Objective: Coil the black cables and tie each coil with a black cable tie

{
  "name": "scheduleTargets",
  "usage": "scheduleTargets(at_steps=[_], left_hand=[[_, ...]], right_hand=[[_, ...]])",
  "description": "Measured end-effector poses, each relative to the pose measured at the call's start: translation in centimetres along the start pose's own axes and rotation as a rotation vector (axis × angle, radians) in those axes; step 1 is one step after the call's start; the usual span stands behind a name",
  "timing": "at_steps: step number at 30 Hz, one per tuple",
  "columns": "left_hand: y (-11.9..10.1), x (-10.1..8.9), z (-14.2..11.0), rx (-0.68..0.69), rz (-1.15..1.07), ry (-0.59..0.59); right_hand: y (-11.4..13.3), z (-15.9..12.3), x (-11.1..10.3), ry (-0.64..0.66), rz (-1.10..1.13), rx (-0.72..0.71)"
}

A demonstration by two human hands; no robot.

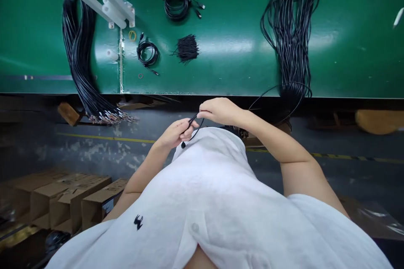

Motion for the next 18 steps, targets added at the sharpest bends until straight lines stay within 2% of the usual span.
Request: scheduleTargets(at_steps=[4,7,9,11,13,15,18], left_hand=[[-1.6,-0.7,-0.6,-0.024,-0.187,-0.072],[-2.9,-1.9,-1.5,0.008,-0.353,-0.180],[-4.6,-3.3,-2.4,0.133,-0.465,-0.248],[-6.8,-4.8,-3.5,0.325,-0.530,-0.304],[-8.2,-5.8,-4.6,0.454,-0.542,-0.340],[-8.7,-6.4,-5.2,0.480,-0.543,-0.357],[-8.8,-6.9,-5.8,0.500,-0.556,-0.345]], right_hand=[[-6.0,-1.4,-0.6,-0.172,0.231,0.056],[-11.9,-3.6,0.6,-0.251,0.263,0.202],[-15.6,-5.6,2.4,-0.261,0.251,0.321],[-18.6,-8.1,4.6,-0.262,0.217,0.446],[-20.3,-10.1,6.8,-0.215,0.183,0.515],[-21.0,-11.4,8.5,-0.145,0.156,0.525],[-21.3,-12.2,8.7,-0.144,0.070,0.563]])
Point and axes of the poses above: each hand's wrist, its own z-axis towards the middle knuckle, its own x-axis out of the palm, y = z × x, the point moved 8 cm from there along z, towards the middle knuckle, and after that the axes turned 8 degrees about -z, right-handed, at the moved point
